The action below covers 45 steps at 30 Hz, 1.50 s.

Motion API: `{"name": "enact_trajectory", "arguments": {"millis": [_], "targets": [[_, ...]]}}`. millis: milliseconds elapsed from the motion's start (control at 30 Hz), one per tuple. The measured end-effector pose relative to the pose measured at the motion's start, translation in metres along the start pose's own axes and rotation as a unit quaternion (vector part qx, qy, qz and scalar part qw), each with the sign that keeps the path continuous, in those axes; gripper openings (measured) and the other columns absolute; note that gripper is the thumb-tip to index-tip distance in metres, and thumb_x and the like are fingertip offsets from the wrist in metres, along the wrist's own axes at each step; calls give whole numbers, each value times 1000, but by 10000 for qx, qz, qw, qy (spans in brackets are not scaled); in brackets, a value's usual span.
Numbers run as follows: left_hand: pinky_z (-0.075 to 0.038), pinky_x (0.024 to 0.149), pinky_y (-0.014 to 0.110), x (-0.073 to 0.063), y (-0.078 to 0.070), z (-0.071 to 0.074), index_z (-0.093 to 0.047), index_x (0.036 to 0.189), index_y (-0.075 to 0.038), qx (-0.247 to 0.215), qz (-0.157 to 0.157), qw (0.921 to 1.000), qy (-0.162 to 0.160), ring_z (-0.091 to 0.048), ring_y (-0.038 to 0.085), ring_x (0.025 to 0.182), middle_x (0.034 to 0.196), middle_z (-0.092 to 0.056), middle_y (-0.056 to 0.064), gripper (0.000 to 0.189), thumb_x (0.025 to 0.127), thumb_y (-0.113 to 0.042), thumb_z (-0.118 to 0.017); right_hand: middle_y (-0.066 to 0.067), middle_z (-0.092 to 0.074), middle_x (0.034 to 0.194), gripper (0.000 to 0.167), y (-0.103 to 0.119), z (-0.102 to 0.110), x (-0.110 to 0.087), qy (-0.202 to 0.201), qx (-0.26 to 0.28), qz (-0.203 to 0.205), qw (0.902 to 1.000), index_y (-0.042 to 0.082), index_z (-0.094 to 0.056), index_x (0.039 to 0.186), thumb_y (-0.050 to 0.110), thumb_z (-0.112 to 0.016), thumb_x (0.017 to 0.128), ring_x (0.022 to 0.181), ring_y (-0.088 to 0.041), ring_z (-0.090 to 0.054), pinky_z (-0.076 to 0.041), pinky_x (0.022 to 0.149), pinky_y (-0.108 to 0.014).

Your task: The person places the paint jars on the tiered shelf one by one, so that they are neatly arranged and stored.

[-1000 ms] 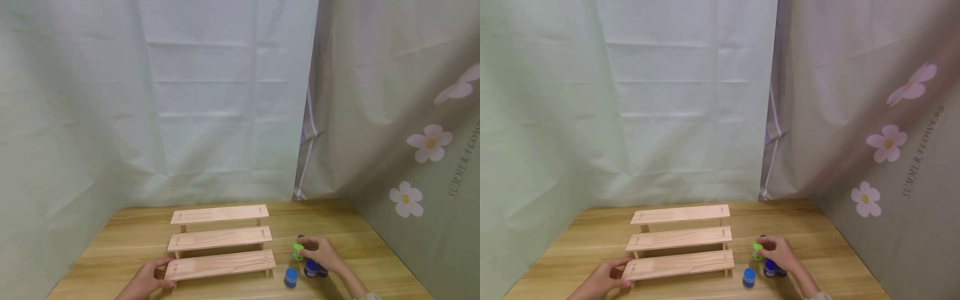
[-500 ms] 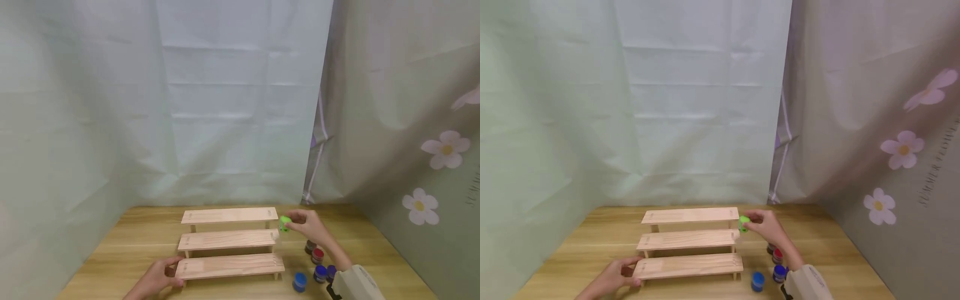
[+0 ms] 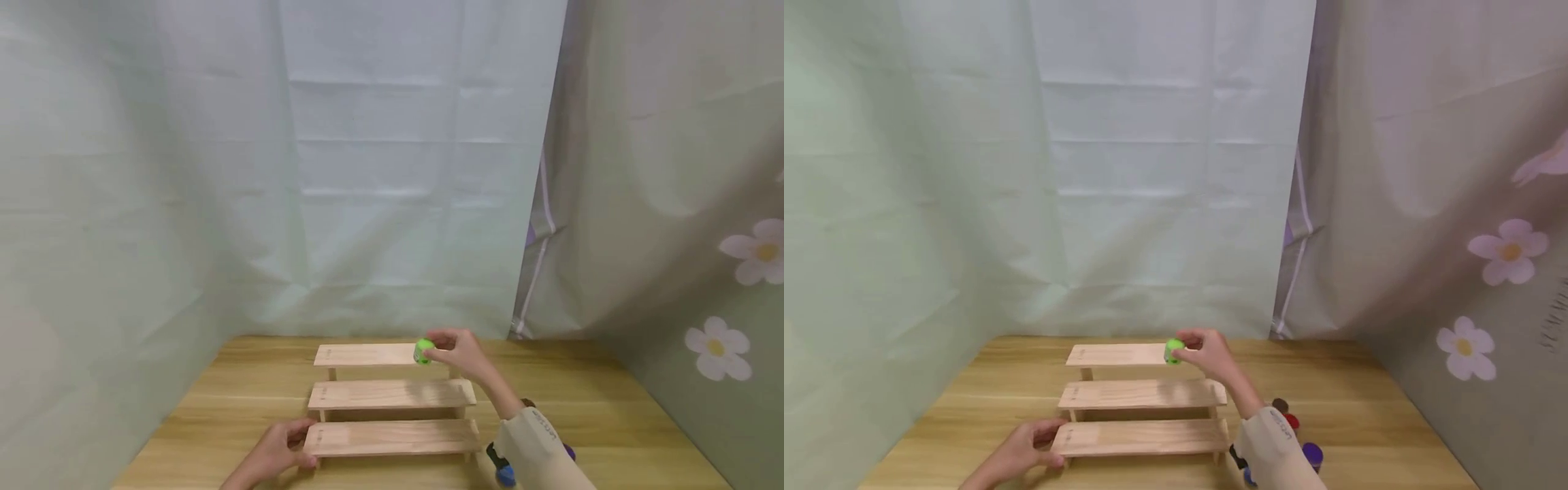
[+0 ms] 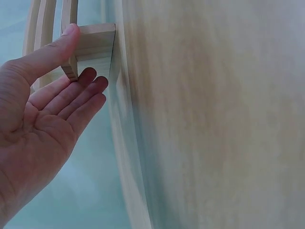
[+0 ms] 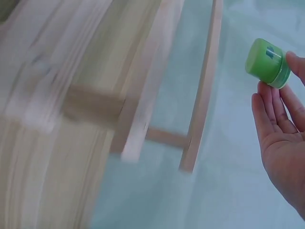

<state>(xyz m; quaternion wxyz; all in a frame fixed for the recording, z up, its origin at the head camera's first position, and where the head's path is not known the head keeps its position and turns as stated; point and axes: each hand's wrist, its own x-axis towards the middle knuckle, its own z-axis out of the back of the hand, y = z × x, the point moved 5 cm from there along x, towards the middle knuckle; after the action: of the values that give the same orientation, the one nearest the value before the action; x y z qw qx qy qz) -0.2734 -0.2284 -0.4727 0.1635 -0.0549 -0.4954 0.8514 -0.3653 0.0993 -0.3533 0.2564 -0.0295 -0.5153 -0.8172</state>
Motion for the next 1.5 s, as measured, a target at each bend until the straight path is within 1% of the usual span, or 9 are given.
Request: {"name": "enact_trajectory", "arguments": {"millis": [233, 333, 500, 700, 900, 1067, 1267, 1400, 1500], "targets": [[-56, 93, 45, -1, 4, 1, -51, 127, 20, -105, 188, 9997, -122, -58, 50, 117, 128, -56, 38, 69, 75, -12, -83, -21, -71, 112, 39, 13, -31, 20, 83, 26, 98, 9999, -2, -67, 120, 18, -74, 88, 98, -29, -71, -61, 77, -30], [-55, 95, 45, -1, 5, 0, -49, 128, 22, -179, 172, 9996, -98, -56, 51, 119, 130, -54, 39, 71, 75, -11, -83, -21, -71, 112, 37, 14, -42, 26, 103, 27, 160, 9998, -3, -67, 119, 16, -74, 87, 98, -30, -71, -61, 77, -32], [-55, 96, 43, -1, 4, -2, -45, 129, 24, -366, 57, 9993, -39, -53, 54, 121, 132, -50, 42, 71, 77, -8, -81, -19, -71, 113, 35, 14, -54, 34, 110, 11, 107, 9999, 0, -68, 117, 16, -74, 87, 100, -29, -70, -61, 77, -29], [-54, 97, 42, 1, -1, -3, -42, 131, 25, -497, 46, 9987, 32, -51, 55, 123, 134, -48, 42, 73, 78, -8, -80, -19, -71, 115, 35, 17, -64, 42, 104, 23, 123, 9999, 1, -69, 118, 16, -74, 87, 105, -31, -69, -61, 81, -31], [-54, 98, 40, -2, 1, -3, -41, 131, 25, -666, 62, 9977, 139, -50, 55, 123, 133, -49, 41, 73, 78, -8, -80, -19, -70, 117, 35, 18, -76, 48, 130, -32, 48, 9999, 1, -68, 118, 16, -74, 87, 107, -32, -68, -60, 85, -33], [-54, 99, 39, -2, 3, -3, -40, 132, 25, -752, 94, 9970, 145, -48, 55, 126, 136, -46, 42, 75, 79, -10, -80, -20, -71, 113, 33, 18, -86, 55, 185, -150, 116, 9996, 0, -68, 118, 15, -72, 88, 102, -30, -70, -61, 80, -31], [-56, 95, 37, -1, 5, -3, -40, 131, 26, -782, 92, 9968, 132, -51, 54, 123, 134, -47, 42, 75, 78, -9, -80, -20, -72, 108, 32, 15, -98, 63, 193, -171, 154, 9995, -3, -68, 116, 13, -72, 88, 94, -27, -71, -61, 72, -28], [-56, 96, 38, -1, 6, -4, -42, 131, 25, -769, 194, 9968, 119, -51, 53, 123, 134, -48, 41, 73, 78, -8, -80, -21, -72, 108, 34, 15, -104, 64, 216, -114, 169, 9996, -6, -67, 116, 12, -72, 88, 93, -28, -70, -61, 72, -29], [-55, 96, 39, 1, 6, -4, -42, 131, 25, -776, 223, 9967, 126, -51, 53, 124, 135, -48, 41, 73, 78, -8, -80, -21, -72, 108, 34, 16, -108, 65, 241, -146, 152, 9995, -5, -68, 116, 13, -72, 88, 94, -29, -70, -61, 73, -29]]}}
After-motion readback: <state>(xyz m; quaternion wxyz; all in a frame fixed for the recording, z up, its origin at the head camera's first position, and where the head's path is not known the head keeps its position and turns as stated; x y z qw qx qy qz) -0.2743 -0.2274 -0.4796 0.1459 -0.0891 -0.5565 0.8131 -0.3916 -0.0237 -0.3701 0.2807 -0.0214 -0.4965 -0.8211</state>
